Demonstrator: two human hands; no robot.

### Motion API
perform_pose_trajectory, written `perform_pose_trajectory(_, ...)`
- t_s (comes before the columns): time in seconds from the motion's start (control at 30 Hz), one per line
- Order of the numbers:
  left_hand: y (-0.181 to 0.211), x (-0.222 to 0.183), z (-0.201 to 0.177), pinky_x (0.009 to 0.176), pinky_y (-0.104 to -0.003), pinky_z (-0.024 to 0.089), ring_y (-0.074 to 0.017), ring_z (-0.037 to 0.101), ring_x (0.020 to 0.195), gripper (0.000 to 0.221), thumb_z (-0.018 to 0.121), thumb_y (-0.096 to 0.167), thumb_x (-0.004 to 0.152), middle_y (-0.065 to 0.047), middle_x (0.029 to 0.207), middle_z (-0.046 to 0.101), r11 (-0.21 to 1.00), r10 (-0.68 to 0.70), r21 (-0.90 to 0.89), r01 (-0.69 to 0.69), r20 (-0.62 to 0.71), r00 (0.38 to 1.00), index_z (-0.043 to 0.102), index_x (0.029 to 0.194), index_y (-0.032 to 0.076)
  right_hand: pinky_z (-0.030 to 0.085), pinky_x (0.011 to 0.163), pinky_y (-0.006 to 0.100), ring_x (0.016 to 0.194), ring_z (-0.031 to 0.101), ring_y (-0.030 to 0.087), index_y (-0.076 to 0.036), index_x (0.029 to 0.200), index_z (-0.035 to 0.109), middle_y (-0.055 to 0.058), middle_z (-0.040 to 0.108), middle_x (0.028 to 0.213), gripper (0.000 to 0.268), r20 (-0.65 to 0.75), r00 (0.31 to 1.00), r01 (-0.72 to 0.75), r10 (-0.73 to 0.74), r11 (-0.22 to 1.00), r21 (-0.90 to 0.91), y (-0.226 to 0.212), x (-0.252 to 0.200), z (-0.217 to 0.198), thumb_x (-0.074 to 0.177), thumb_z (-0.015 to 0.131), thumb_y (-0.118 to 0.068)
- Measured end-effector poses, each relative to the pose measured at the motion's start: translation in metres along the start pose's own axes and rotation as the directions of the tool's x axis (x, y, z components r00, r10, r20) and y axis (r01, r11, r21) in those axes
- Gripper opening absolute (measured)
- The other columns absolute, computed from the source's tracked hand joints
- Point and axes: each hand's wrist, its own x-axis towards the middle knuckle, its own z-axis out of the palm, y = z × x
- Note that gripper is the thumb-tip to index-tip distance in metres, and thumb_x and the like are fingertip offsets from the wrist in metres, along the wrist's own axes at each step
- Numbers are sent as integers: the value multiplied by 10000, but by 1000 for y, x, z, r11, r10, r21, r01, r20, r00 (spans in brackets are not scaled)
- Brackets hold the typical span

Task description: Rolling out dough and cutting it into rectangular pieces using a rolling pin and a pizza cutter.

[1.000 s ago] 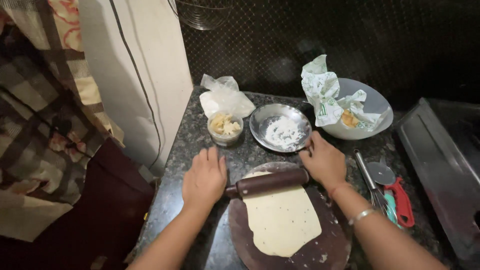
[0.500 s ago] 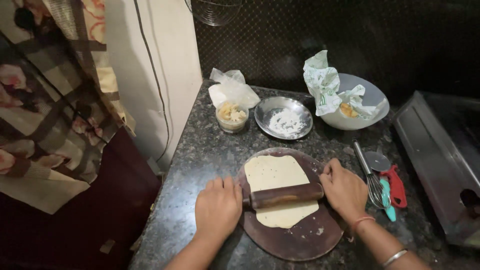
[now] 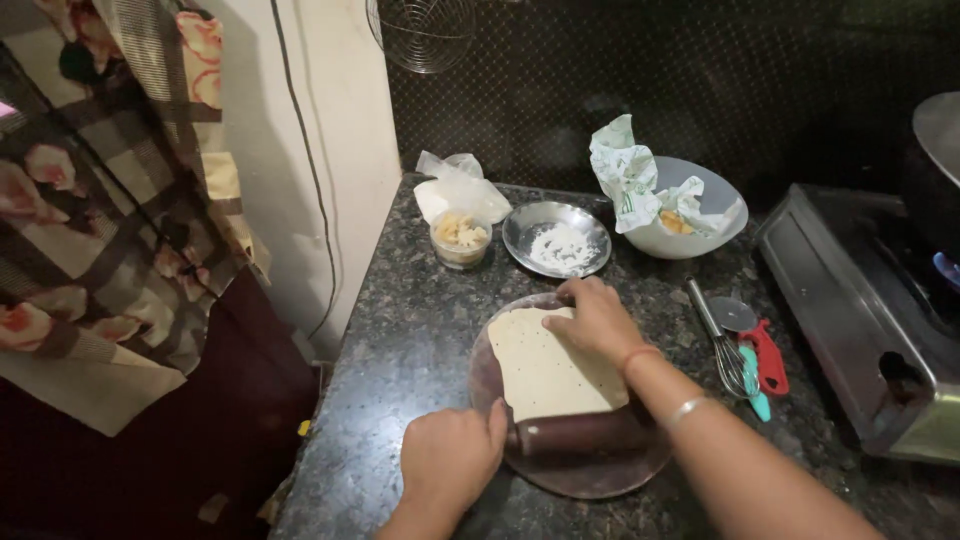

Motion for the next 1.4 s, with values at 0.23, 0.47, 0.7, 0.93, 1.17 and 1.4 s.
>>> perform_pose_trajectory(0.23,-2,-7,-14,474,-486,520,-368,628,408,589,578,419,955,-184,499,650,988,146,-54,-148,-48,988,696,497,69,565,785,361,852,753,244,-54,946,760,126,786,915,283,450,881,-132,147,989,-64,-23,20,-29,749,813,-252)
perform_pose_trajectory(0.47,6,-4,-15,491,-487,515,-353,620,396,516,620,345,910,-155,474,641,966,193,-154,-208,-109,975,675,470,80,537,672,294,754,682,115,-83,1007,735,43,769,841,181,431,897,-326,99,806,493,-41,0,-100,858,756,-184)
perform_pose_trajectory(0.7,12,4,-13,496,-494,528,-355,628,395,466,652,312,861,-155,457,635,965,173,-190,-181,-58,983,673,454,85,587,674,326,791,727,134,-110,1015,694,9,793,879,176,635,670,-491,384,871,-9,31,-60,-119,865,774,-155)
perform_pose_trajectory(0.93,-20,27,11,473,-517,536,-369,668,472,375,587,279,868,-170,604,679,989,139,-59,-137,28,990,693,554,102,604,761,324,798,811,180,-143,1001,705,42,820,827,234,618,667,-468,416,880,-87,40,-102,-105,972,647,-368)
perform_pose_trajectory(1.17,-44,92,41,526,-525,550,-397,685,549,395,540,301,920,-183,661,706,997,-55,61,57,-41,998,700,625,94,522,704,496,924,693,362,-133,970,604,109,725,936,253,6,965,-254,261,946,-200,45,-67,-60,950,532,-374)
perform_pose_trajectory(1.4,-42,175,38,538,-496,554,-381,689,571,472,510,352,1003,-180,699,711,999,4,-48,-14,-206,978,687,666,73,517,691,507,810,696,380,-131,1007,600,125,723,830,286,-29,946,-325,324,936,-134,71,12,-46,962,563,-412)
